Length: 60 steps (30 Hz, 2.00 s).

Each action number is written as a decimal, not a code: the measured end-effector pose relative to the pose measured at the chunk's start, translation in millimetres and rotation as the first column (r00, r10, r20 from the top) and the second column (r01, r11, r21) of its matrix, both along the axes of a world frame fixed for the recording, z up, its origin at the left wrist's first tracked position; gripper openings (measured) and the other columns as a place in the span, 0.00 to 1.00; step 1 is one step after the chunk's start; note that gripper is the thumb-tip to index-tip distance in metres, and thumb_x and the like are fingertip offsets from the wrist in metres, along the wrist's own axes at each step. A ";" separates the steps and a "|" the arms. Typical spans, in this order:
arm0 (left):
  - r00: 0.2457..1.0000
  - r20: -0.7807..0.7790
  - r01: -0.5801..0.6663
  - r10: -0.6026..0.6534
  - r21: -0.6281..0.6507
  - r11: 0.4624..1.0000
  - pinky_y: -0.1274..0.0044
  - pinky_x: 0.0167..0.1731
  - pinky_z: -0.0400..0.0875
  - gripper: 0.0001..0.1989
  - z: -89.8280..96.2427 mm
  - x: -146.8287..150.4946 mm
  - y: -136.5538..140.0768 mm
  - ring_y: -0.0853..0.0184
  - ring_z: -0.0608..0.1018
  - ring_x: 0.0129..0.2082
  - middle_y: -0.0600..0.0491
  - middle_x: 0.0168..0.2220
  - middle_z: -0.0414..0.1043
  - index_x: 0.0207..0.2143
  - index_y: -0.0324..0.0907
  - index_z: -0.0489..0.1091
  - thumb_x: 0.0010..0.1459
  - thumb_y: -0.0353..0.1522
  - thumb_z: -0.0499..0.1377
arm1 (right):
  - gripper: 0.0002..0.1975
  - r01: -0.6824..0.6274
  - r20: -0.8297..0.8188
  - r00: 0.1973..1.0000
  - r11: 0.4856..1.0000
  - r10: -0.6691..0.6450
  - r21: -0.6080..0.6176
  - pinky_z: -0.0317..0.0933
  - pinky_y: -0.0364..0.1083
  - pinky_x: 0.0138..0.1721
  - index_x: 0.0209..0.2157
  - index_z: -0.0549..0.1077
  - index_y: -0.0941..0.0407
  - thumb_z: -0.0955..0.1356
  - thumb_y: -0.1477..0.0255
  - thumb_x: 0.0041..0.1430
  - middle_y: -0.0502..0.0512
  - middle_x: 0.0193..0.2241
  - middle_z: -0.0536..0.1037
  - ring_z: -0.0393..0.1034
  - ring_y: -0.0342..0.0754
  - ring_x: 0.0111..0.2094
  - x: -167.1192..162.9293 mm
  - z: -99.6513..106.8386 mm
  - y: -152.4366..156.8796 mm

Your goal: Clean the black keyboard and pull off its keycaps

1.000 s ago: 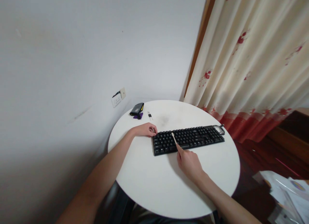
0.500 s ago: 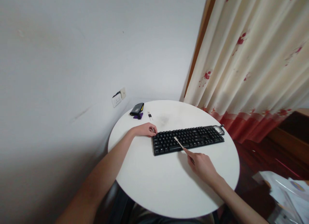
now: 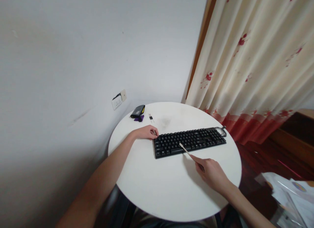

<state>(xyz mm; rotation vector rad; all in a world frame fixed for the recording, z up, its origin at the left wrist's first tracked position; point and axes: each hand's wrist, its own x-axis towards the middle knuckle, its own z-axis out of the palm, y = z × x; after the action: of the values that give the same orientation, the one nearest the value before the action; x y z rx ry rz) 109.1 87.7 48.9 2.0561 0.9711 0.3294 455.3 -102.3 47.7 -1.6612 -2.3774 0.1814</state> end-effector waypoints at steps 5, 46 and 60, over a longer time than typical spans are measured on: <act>1.000 0.003 0.014 -0.014 0.011 1.000 0.79 0.34 0.68 0.11 -2.3 -0.5 1.8 0.69 0.75 0.31 0.52 0.31 0.76 0.37 0.38 0.75 0.51 0.34 0.61 | 0.24 -0.017 -0.039 0.999 1.000 0.016 -0.016 0.56 0.44 0.30 0.58 0.69 0.51 0.58 0.72 0.62 0.55 0.28 0.80 0.76 0.51 0.29 8.1 4.0 -4.5; 1.000 0.009 0.006 -0.006 -0.008 1.000 0.80 0.31 0.67 0.12 0.3 0.4 0.2 0.69 0.75 0.29 0.52 0.30 0.75 0.37 0.39 0.75 0.50 0.34 0.61 | 0.16 0.167 0.097 0.982 0.986 -0.163 -0.032 0.58 0.45 0.34 0.48 0.70 0.55 0.55 0.72 0.68 0.59 0.34 0.80 0.76 0.53 0.36 -57.8 6.4 52.1; 1.000 0.000 0.016 -0.016 0.007 1.000 0.79 0.33 0.68 0.12 1.9 0.5 -0.3 0.69 0.75 0.30 0.52 0.30 0.75 0.37 0.38 0.75 0.51 0.34 0.61 | 0.22 0.150 0.202 0.969 0.988 -0.143 -0.019 0.60 0.45 0.32 0.61 0.61 0.57 0.55 0.72 0.68 0.61 0.34 0.80 0.76 0.54 0.34 -59.8 -3.0 29.0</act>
<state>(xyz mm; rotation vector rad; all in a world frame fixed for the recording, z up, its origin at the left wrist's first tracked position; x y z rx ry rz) 109.6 87.4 50.8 2.0689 0.9542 0.3248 395.5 -73.2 44.8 -1.9474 -2.3892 0.0297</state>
